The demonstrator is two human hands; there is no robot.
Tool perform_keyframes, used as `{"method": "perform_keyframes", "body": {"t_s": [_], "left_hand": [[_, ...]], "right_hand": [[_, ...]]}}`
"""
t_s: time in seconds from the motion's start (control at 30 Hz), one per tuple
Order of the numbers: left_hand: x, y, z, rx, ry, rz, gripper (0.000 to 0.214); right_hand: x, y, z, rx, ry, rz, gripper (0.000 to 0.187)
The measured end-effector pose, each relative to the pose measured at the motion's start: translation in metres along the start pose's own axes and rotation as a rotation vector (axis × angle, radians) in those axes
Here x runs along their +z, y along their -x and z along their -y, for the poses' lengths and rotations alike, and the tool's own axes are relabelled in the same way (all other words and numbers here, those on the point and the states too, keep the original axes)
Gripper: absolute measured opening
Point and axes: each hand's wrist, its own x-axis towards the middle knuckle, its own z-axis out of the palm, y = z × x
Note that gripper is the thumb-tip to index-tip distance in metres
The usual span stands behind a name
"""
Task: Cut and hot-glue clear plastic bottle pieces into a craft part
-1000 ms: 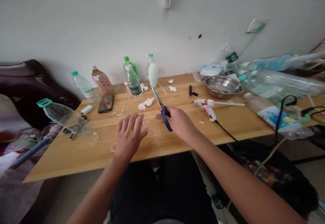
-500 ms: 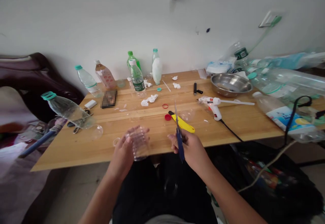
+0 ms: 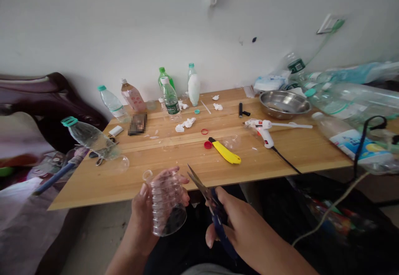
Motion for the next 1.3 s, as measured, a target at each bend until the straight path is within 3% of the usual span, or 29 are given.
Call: {"method": "perform_keyframes", "body": {"t_s": [0.13,0.27,0.47,0.7,0.83,0.9,1.0,1.07,1.17,1.3], "left_hand": [[0.000,-0.004,0.001,-0.018,-0.016,-0.025,0.071],[-0.009,-0.007,0.006,0.032,-0.090,-0.051,0.068],[-0.019,-0.010,0.011,0.110,-0.240,-0.100,0.058],[-0.019,-0.016,0.014,0.177,-0.305,-0.122,0.055],[-0.025,-0.023,0.020,0.263,-0.478,-0.108,0.053],[-0.027,-0.029,0.025,0.354,-0.657,-0.161,0.063],[-0.028,-0.042,0.037,0.525,-0.926,-0.347,0.080],[-0.029,-0.051,0.048,0.599,-1.000,-0.435,0.072],[-0.030,-0.064,0.066,0.667,-0.969,-0.478,0.058],[-0.030,-0.073,0.085,0.699,-0.877,-0.473,0.062]], "right_hand": [[-0.005,0.003,0.007,0.041,0.111,-0.010,0.036],[-0.002,0.000,0.004,0.069,0.148,-0.117,0.023],[0.003,-0.001,-0.004,-0.017,0.208,-0.252,0.030],[0.004,0.000,-0.009,-0.052,0.429,-0.304,0.023],[0.005,-0.004,-0.015,-0.019,0.515,-0.310,0.026],[0.006,-0.006,-0.019,-0.009,0.591,-0.355,0.029],[0.009,-0.011,-0.026,0.007,0.734,-0.468,0.036],[0.012,-0.015,-0.028,0.027,0.817,-0.512,0.039],[0.015,-0.022,-0.029,0.079,0.892,-0.478,0.038],[0.014,-0.027,-0.024,0.156,0.916,-0.344,0.030]]}}
